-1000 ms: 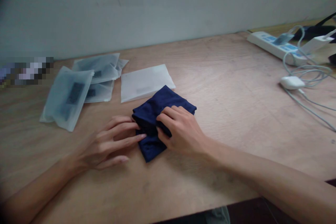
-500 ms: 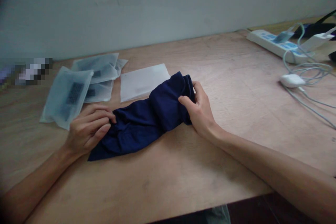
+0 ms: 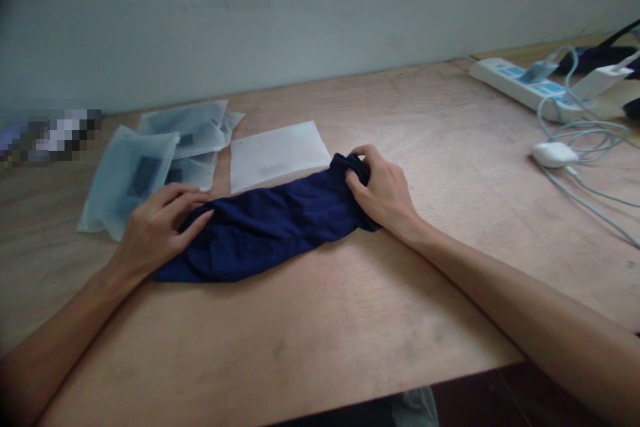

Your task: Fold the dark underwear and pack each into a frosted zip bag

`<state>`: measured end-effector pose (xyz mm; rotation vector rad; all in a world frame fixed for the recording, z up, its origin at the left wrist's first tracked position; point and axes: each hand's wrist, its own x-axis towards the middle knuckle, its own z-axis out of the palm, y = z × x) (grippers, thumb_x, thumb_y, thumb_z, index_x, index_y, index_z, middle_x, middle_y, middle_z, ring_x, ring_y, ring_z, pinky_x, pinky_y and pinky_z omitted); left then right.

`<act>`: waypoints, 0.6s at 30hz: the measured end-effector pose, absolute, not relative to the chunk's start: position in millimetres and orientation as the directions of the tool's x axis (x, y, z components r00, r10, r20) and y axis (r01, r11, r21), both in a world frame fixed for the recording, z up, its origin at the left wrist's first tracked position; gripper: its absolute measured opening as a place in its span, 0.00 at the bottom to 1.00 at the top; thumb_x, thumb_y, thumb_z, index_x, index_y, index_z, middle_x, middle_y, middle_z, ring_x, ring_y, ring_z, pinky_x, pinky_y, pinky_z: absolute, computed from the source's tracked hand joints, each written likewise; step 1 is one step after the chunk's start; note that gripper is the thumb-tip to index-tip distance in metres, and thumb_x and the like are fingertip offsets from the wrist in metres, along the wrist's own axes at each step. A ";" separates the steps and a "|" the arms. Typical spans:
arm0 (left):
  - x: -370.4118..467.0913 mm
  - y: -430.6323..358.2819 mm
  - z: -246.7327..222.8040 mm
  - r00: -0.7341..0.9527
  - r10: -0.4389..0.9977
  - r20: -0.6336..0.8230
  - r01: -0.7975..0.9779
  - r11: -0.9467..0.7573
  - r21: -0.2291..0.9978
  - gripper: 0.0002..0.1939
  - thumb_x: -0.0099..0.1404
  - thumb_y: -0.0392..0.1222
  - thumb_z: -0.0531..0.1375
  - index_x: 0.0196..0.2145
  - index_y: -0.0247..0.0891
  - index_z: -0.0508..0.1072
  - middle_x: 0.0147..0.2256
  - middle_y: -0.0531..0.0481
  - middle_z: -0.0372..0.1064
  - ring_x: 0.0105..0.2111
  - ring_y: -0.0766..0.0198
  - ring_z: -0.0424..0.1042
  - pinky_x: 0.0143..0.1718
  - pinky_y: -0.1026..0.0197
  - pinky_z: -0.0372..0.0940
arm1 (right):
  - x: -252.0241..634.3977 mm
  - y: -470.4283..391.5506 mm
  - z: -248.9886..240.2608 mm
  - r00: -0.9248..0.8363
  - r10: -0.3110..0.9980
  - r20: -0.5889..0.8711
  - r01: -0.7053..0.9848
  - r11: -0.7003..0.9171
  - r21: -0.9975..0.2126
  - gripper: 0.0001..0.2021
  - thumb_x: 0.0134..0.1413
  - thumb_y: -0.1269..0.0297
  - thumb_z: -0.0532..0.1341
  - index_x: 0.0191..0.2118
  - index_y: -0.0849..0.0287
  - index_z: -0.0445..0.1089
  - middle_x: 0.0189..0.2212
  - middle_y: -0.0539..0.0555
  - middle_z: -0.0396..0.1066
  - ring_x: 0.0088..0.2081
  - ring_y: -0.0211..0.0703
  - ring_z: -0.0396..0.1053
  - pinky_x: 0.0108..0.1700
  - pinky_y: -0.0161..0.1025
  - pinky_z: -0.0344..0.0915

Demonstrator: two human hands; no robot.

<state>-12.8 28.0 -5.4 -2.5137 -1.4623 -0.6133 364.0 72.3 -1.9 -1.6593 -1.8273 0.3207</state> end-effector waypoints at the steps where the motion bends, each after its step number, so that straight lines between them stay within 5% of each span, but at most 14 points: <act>1: -13.0 28.5 -6.2 0.429 0.786 0.444 0.858 -0.509 0.073 0.10 0.74 0.45 0.55 0.43 0.39 0.72 0.43 0.46 0.71 0.44 0.55 0.74 0.47 0.55 0.69 | 364.4 71.7 -1.8 0.001 0.957 0.292 0.793 0.177 -0.582 0.13 0.59 0.59 0.58 0.49 0.54 0.70 0.37 0.57 0.76 0.36 0.53 0.73 0.40 0.48 0.66; 5: -13.0 27.2 -6.8 0.336 0.770 0.542 0.835 -0.510 0.207 0.09 0.74 0.45 0.54 0.42 0.41 0.73 0.37 0.50 0.74 0.37 0.60 0.75 0.40 0.60 0.68 | 365.8 69.5 -1.2 -0.036 0.935 0.352 0.762 0.254 -0.596 0.14 0.67 0.52 0.54 0.48 0.52 0.72 0.40 0.57 0.77 0.40 0.55 0.74 0.42 0.50 0.68; 12: -14.0 21.4 -1.9 0.030 0.867 0.497 0.593 -0.416 0.690 0.09 0.68 0.49 0.64 0.39 0.40 0.75 0.30 0.59 0.74 0.27 0.69 0.73 0.27 0.67 0.65 | 364.4 69.6 -1.6 0.000 0.887 0.462 0.676 0.341 -0.654 0.17 0.67 0.56 0.55 0.55 0.50 0.73 0.49 0.58 0.75 0.49 0.54 0.72 0.52 0.54 0.67; 18: -13.2 8.3 7.2 0.043 0.876 0.481 0.421 -0.453 0.786 0.15 0.68 0.56 0.60 0.33 0.43 0.70 0.29 0.59 0.73 0.28 0.68 0.73 0.28 0.64 0.69 | 361.0 61.6 12.8 0.108 0.903 0.416 0.181 0.393 -0.901 0.09 0.62 0.58 0.54 0.37 0.51 0.70 0.40 0.54 0.77 0.44 0.49 0.74 0.50 0.50 0.69</act>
